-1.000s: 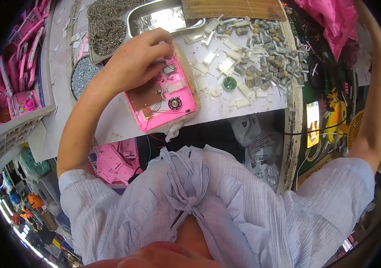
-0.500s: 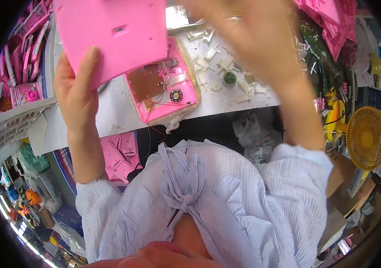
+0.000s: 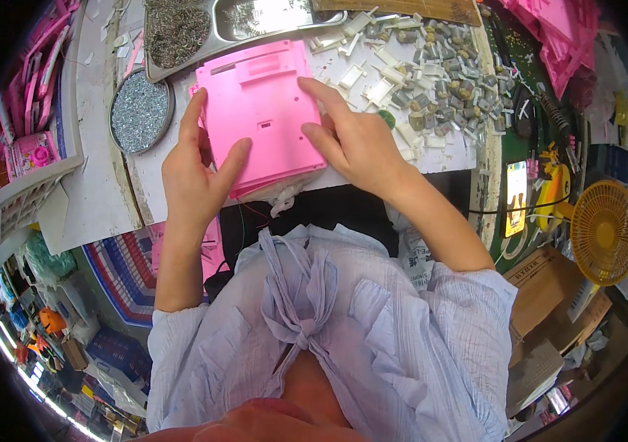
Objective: The recorder is assembling and soldering electronic components into pink plastic toy housings.
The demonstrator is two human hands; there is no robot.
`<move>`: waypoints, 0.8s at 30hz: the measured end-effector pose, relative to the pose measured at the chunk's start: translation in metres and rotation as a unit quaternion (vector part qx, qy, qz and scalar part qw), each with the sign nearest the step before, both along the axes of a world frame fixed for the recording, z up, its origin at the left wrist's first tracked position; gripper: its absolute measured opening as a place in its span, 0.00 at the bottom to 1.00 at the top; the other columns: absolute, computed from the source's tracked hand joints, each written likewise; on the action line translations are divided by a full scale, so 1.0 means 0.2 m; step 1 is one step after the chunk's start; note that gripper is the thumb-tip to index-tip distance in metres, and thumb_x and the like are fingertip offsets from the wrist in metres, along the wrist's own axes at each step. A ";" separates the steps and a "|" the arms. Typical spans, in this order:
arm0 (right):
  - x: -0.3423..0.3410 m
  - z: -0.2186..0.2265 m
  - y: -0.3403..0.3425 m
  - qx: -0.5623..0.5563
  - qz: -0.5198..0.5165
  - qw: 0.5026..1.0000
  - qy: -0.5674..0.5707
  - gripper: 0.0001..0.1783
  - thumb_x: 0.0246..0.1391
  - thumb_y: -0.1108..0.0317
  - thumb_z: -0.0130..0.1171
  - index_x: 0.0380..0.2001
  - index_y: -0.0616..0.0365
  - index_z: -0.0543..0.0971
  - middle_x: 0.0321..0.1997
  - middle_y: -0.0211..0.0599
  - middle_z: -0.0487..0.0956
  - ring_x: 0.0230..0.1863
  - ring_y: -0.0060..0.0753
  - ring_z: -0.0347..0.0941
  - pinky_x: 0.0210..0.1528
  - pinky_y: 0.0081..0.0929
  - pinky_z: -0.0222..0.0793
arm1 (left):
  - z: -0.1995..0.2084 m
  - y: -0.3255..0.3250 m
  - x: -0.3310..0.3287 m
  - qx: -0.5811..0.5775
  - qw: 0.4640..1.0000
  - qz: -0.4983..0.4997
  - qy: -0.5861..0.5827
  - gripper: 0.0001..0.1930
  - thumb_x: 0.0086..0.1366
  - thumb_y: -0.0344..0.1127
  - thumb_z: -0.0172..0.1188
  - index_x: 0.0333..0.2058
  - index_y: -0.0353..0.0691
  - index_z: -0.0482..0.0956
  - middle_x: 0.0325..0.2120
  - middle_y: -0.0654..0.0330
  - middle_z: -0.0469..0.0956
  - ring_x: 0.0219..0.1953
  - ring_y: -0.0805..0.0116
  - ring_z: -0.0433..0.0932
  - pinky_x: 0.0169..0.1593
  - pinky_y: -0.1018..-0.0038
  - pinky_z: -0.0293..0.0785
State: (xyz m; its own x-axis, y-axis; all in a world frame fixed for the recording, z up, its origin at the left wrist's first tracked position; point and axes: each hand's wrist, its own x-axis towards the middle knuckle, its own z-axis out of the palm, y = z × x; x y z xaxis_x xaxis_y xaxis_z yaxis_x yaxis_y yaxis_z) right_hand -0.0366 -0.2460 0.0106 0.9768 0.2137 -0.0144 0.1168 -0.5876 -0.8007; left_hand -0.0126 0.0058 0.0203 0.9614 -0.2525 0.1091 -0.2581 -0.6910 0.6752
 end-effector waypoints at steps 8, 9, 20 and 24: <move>0.12 0.01 0.01 -0.091 0.100 0.991 -0.014 0.35 0.63 0.59 0.61 0.72 0.46 0.65 0.21 0.45 0.78 0.22 0.50 0.75 0.31 0.38 0.71 | 0.03 0.02 -0.12 0.031 0.996 0.054 0.066 0.42 0.62 0.45 0.71 0.68 0.33 0.61 0.22 0.58 0.78 0.22 0.61 0.79 0.28 0.67 0.74; 0.12 0.04 0.02 -0.115 0.108 0.987 -0.022 0.36 0.63 0.58 0.62 0.72 0.46 0.64 0.21 0.45 0.78 0.23 0.51 0.76 0.31 0.39 0.72 | 0.03 0.03 -0.14 0.022 0.995 0.060 0.080 0.42 0.62 0.45 0.71 0.69 0.33 0.61 0.20 0.59 0.76 0.21 0.61 0.78 0.27 0.67 0.73; 0.15 0.16 0.05 -0.330 0.176 0.928 -0.010 0.42 0.60 0.41 0.61 0.73 0.39 0.63 0.19 0.42 0.79 0.24 0.51 0.79 0.30 0.45 0.73 | -0.04 0.12 -0.16 0.000 0.991 0.033 0.130 0.37 0.65 0.46 0.68 0.66 0.32 0.67 0.16 0.60 0.73 0.19 0.62 0.76 0.26 0.67 0.71; 0.19 0.23 0.09 -0.376 0.194 0.904 -0.055 0.38 0.57 0.43 0.64 0.66 0.47 0.71 0.21 0.43 0.81 0.26 0.51 0.80 0.30 0.45 0.75 | -0.05 0.39 0.06 -0.105 0.988 0.027 0.113 0.21 0.62 0.45 0.71 0.48 0.37 0.84 0.18 0.59 0.75 0.21 0.61 0.77 0.28 0.69 0.72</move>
State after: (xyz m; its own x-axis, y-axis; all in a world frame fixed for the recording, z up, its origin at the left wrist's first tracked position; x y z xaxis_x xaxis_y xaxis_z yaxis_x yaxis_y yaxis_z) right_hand 0.0006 -0.2281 0.0574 0.8345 0.5115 -0.2047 0.4863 -0.8585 -0.1628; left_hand -0.0009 0.0836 0.0107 0.9786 -0.1955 -0.0643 -0.0521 -0.5377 0.8415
